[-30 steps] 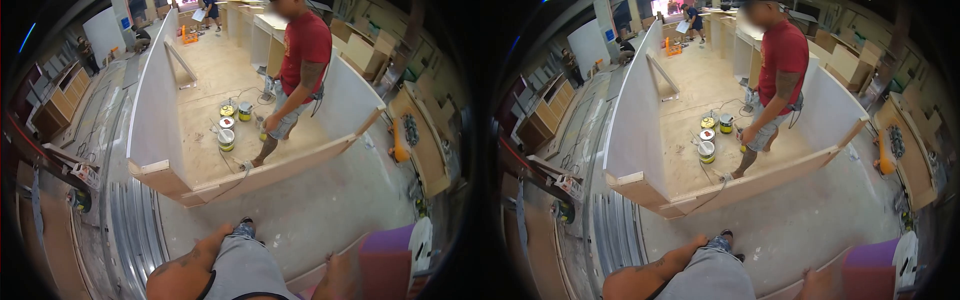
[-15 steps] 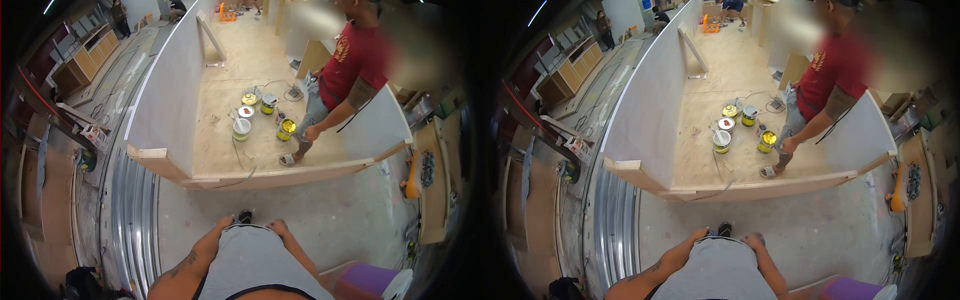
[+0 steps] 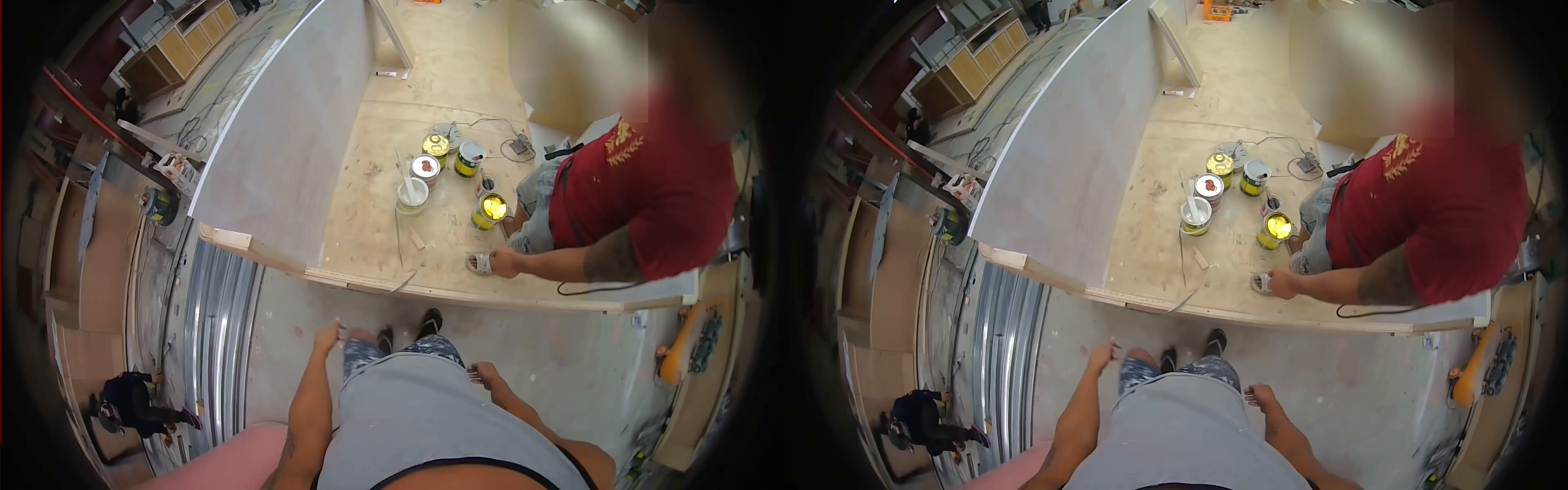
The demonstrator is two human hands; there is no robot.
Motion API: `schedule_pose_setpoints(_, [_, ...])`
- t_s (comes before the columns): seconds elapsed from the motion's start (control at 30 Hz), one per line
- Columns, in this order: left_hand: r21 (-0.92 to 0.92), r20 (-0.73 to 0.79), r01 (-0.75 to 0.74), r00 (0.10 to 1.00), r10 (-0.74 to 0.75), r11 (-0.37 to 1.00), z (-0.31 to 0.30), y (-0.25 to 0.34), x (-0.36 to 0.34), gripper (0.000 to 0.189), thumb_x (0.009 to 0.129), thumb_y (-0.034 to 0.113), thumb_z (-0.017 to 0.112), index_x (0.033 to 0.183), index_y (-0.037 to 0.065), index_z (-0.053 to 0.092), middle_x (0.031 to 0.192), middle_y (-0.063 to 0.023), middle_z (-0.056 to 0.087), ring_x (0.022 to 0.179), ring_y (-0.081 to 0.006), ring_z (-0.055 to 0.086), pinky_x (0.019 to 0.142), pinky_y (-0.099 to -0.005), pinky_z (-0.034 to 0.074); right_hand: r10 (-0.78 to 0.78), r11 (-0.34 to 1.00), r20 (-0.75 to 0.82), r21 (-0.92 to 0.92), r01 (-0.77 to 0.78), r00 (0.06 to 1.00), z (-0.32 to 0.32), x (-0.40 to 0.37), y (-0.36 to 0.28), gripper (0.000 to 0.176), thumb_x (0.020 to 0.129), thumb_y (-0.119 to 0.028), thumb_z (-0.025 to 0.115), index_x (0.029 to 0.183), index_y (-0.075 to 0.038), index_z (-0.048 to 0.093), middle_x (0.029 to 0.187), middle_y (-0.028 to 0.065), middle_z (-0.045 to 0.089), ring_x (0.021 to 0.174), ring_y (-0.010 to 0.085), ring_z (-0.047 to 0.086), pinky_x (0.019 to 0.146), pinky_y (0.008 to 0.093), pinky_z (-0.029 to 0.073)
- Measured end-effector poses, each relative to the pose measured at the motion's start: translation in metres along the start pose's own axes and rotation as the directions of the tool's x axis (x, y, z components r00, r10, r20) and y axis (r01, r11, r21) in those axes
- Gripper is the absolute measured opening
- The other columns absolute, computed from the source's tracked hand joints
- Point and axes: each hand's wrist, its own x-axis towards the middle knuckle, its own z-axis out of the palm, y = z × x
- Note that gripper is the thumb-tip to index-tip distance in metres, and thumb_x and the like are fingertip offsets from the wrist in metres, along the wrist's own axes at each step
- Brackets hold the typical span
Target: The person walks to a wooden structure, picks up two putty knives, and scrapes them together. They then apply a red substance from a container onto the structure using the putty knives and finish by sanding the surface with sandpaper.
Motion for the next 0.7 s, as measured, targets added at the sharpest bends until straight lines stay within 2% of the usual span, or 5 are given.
schedule_pose_setpoints(0.2, [-0.286, -0.63, -0.278, 0.776, 0.039, 0.917, -0.099, 0.12, -0.031, 0.05, 0.101, 0.039, 0.042, 0.089, -0.001, 0.069, 0.071, -0.0059, 0.062, 0.069, -0.0147, 0.059, 0.067, -0.0294, 0.047, 0.11, 0.881, 0.155, -0.473, -0.024, 0.982, -0.067, 0.029, -0.05, 0.031, 0.09, -0.032, 0.051, 0.09, -0.006, 0.067, 0.091, 0.0079, 0.069, 0.077, 0.0201, 0.065, 0.069, 0.0361, 0.052])
schedule_pose_setpoints(0.43, [-0.51, -0.446, -0.277, 0.895, 0.024, 0.814, -0.121, 0.212, -0.038, 0.055, 0.103, 0.042, 0.035, 0.135, -0.001, 0.049, 0.133, -0.0152, 0.054, 0.123, -0.0228, 0.051, 0.101, -0.0365, 0.041, -0.142, -0.201, 0.722, -0.691, 0.694, 0.677, -0.01, 0.051, -0.162, 0.043, 0.082, -0.041, 0.048, 0.078, -0.005, 0.073, 0.084, 0.0157, 0.071, 0.077, 0.0324, 0.067, 0.07, 0.0395, 0.052])
schedule_pose_setpoints(0.57, [-0.696, -0.278, -0.224, 0.96, 0.031, 0.682, -0.128, 0.244, 0.046, 0.054, 0.102, 0.043, 0.036, 0.135, 0.001, 0.049, 0.134, -0.0148, 0.054, 0.122, -0.0236, 0.053, 0.101, -0.0372, 0.042, -0.473, 0.11, 0.467, -0.81, 0.575, 0.748, 0.04, 0.1, -0.174, 0.026, 0.087, -0.026, 0.052, 0.085, -0.004, 0.067, 0.081, 0.0145, 0.068, 0.072, 0.0286, 0.065, 0.064, 0.0398, 0.051])
schedule_pose_setpoints(0.6, [-0.749, -0.21, -0.203, 0.976, 0.064, 0.631, -0.129, 0.268, 0.067, 0.054, 0.102, 0.042, 0.036, 0.134, 0.001, 0.05, 0.132, -0.0146, 0.055, 0.121, -0.0236, 0.053, 0.1, -0.0371, 0.042, -0.376, 0.708, 0.231, -0.552, 0.439, 0.897, 0.056, 0.062, -0.198, 0.033, 0.089, -0.026, 0.048, 0.092, -0.001, 0.068, 0.083, 0.0125, 0.068, 0.07, 0.0242, 0.065, 0.064, 0.0343, 0.052])
schedule_pose_setpoints(0.7, [-0.834, -0.065, -0.136, 0.987, 0.148, 0.536, -0.14, 0.308, 0.138, 0.052, 0.102, 0.041, 0.038, 0.132, 0.002, 0.052, 0.129, -0.0141, 0.057, 0.119, -0.0237, 0.055, 0.098, -0.0369, 0.043, -0.321, 0.902, 0.258, -0.211, 0.377, 0.911, 0.074, 0.018, -0.244, 0.03, 0.09, -0.019, 0.046, 0.102, 0.001, 0.065, 0.084, 0.0113, 0.066, 0.07, 0.0203, 0.063, 0.065, 0.0315, 0.052])
